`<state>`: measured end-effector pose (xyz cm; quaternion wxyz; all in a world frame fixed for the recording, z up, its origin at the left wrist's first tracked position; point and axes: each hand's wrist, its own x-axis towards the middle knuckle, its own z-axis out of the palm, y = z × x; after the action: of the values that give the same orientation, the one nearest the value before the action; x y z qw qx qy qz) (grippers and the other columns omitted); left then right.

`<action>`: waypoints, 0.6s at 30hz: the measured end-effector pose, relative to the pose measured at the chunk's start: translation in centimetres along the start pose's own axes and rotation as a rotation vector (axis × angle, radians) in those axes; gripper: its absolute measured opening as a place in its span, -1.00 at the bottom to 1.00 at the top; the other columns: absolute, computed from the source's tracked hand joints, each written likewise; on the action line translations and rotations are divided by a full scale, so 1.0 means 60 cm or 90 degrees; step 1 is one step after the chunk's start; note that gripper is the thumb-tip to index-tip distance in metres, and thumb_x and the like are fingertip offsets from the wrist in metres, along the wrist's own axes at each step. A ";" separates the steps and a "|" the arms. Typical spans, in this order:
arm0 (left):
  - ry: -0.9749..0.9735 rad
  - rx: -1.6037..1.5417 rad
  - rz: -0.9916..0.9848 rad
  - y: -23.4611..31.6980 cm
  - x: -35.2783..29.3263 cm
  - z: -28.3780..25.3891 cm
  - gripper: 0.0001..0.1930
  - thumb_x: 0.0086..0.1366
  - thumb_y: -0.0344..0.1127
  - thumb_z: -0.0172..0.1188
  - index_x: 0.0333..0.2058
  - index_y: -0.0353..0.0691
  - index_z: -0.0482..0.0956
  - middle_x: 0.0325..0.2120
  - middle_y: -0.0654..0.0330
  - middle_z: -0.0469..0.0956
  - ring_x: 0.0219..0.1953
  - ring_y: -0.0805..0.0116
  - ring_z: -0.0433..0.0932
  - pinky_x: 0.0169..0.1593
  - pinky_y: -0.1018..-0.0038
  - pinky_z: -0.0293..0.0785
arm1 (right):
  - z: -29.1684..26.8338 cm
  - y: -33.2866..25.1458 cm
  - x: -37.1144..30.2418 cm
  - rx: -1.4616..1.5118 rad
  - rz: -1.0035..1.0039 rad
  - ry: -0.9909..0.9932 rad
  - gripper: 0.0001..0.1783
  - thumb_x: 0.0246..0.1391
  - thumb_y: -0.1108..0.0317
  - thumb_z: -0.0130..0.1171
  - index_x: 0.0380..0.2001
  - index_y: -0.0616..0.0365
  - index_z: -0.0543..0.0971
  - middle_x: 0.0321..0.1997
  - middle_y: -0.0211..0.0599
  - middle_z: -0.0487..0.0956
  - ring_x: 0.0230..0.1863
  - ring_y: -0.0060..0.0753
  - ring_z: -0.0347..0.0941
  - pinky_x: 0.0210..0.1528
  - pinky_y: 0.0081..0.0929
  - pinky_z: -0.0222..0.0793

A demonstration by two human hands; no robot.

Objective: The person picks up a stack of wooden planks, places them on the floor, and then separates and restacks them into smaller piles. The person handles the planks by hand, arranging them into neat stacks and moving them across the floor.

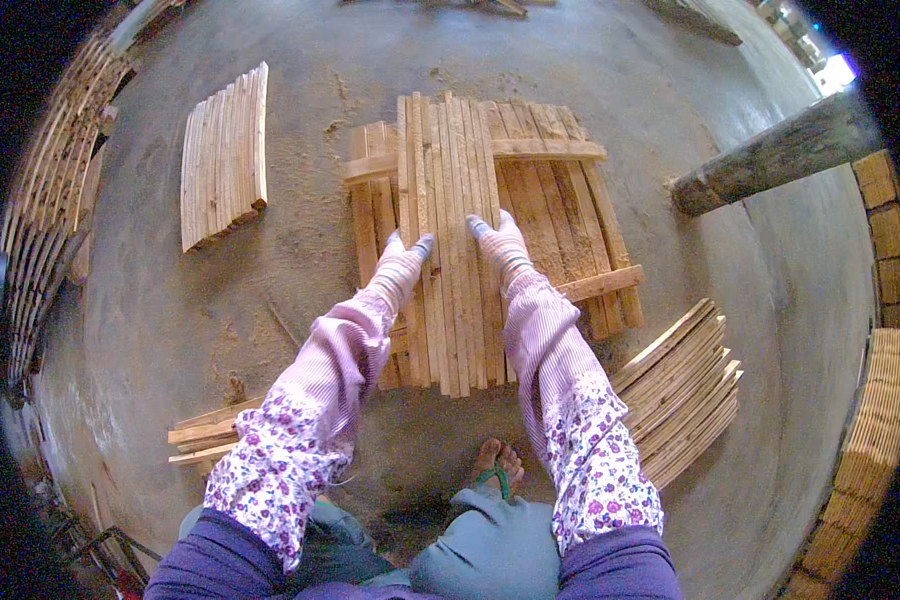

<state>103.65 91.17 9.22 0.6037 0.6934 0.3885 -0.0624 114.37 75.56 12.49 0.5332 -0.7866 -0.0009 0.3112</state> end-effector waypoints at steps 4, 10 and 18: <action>0.056 0.077 0.050 0.059 -0.042 0.013 -0.06 0.28 0.14 0.27 0.39 -0.35 0.04 0.26 -0.14 0.34 0.29 0.04 0.33 0.34 0.32 0.21 | -0.024 -0.031 -0.020 -0.017 -0.144 0.096 -0.31 0.14 0.05 0.31 0.20 0.23 0.37 0.14 -0.10 0.52 0.12 -0.21 0.43 0.19 -0.34 0.31; 0.072 -0.160 0.531 0.185 -0.035 -0.040 -0.29 0.27 0.01 0.33 0.25 -0.19 0.25 0.07 0.03 0.52 0.06 0.16 0.50 0.17 0.34 0.41 | -0.059 -0.172 -0.019 0.219 -0.509 0.070 -0.43 0.17 0.18 0.30 0.18 0.17 0.40 0.09 -0.19 0.58 0.04 -0.39 0.48 0.17 -0.43 0.40; 0.080 0.013 0.473 0.223 -0.029 -0.056 -0.37 0.26 -0.06 0.36 0.19 -0.15 0.31 -0.03 0.07 0.59 -0.01 0.28 0.53 0.09 0.38 0.45 | -0.107 -0.168 0.002 -0.023 -0.552 0.037 -0.41 0.12 0.40 0.31 0.20 0.15 0.35 0.15 -0.24 0.55 0.13 -0.42 0.44 0.27 -0.45 0.37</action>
<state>109.37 93.72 21.60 0.5534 0.7954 0.1457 0.1998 120.97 74.58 22.41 0.6005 -0.7312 -0.3216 0.0361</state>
